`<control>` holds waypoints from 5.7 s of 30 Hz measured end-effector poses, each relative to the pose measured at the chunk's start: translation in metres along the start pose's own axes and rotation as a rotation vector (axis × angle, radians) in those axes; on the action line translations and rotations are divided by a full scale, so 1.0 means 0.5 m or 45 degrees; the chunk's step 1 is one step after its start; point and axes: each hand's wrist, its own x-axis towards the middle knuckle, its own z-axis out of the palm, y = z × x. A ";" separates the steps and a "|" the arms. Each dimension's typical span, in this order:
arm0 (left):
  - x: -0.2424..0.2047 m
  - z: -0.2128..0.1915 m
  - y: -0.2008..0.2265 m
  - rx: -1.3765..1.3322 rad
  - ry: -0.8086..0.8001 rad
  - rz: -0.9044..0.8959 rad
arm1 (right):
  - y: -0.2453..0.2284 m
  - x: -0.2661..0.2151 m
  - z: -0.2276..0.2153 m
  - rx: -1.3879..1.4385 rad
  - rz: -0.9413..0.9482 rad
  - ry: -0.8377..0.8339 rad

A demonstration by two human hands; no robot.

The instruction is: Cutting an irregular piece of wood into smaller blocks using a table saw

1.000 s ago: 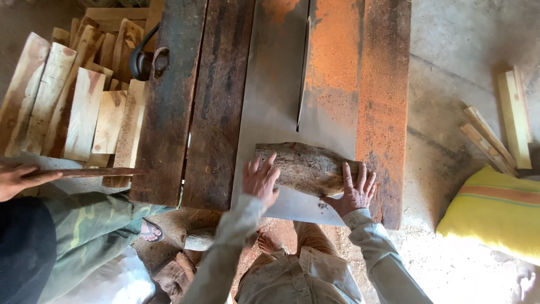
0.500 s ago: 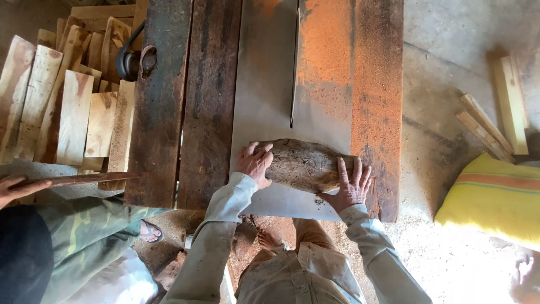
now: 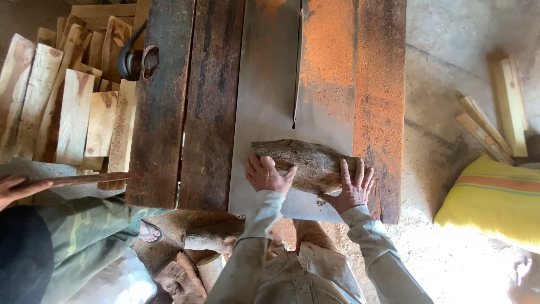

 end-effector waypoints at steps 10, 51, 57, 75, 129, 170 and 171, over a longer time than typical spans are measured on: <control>-0.006 0.020 -0.001 -0.115 0.080 -0.042 | 0.023 0.003 0.037 0.084 -0.151 0.191; 0.041 0.054 -0.214 -0.344 -0.036 0.583 | 0.062 0.063 0.045 0.637 0.035 0.445; 0.093 0.061 -0.231 -0.363 -0.088 0.548 | 0.068 0.091 0.050 0.608 0.131 0.379; 0.153 0.087 -0.248 -0.371 -0.089 0.639 | 0.040 0.131 0.022 0.527 0.190 0.227; 0.182 0.086 -0.221 -0.160 -0.271 0.560 | -0.022 0.170 0.048 -0.178 -0.246 0.081; 0.242 0.126 -0.166 -0.172 -0.196 0.491 | -0.032 0.257 0.054 -0.228 -0.296 0.102; 0.246 0.129 -0.168 -0.172 -0.194 0.488 | -0.032 0.261 0.056 -0.228 -0.299 0.101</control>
